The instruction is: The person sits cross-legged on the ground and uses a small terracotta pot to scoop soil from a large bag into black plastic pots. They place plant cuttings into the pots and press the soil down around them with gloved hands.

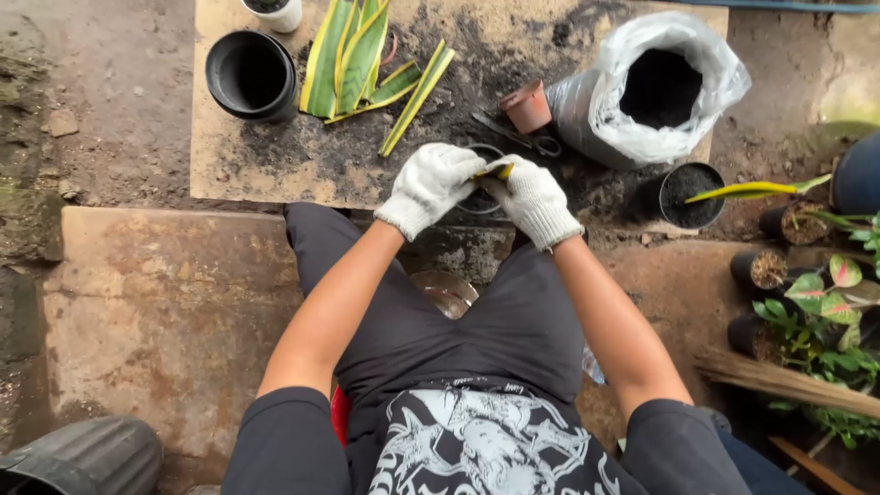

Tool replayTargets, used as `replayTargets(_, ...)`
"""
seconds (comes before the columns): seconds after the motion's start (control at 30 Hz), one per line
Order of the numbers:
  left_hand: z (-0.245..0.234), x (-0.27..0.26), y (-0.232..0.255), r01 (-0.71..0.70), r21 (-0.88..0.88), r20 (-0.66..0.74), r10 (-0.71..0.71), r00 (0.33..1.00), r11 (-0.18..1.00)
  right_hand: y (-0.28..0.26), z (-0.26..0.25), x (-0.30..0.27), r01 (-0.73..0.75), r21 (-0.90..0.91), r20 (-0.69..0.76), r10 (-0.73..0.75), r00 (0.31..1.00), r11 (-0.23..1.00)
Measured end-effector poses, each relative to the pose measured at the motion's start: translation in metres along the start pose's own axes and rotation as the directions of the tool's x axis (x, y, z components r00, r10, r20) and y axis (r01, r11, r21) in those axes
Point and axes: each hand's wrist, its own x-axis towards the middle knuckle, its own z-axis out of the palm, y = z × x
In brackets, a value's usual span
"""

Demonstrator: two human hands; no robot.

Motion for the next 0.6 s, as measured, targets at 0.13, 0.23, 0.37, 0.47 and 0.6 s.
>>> replayTargets(0.13,0.018,0.002,-0.008,0.008,0.131,0.035,-0.013,0.999,0.991,0.008,0.005,0.004,0.003,-0.072,0.015,-0.002,1.000,0.997)
replayTargets(0.23,0.032,-0.004,-0.013,-0.007,0.130,0.050,0.000,0.999,0.991,0.008,0.009,-0.001,0.028,-0.122,0.022,-0.025,0.999,0.992)
replayTargets(0.37,0.034,-0.008,-0.012,-0.003,0.126,0.059,-0.004,0.998,0.992,0.010,0.015,-0.006,0.010,-0.158,0.008,-0.009,1.000,0.987)
replayTargets(0.47,0.031,0.002,-0.019,-0.019,0.139,0.043,0.013,0.999,0.990,0.018,0.018,0.001,-0.028,-0.154,-0.003,0.028,1.000,0.988)
replayTargets(0.6,0.032,-0.005,-0.022,0.003,0.122,0.063,-0.010,0.998,0.993,0.019,0.026,0.001,-0.053,-0.116,0.024,0.056,0.998,0.992)
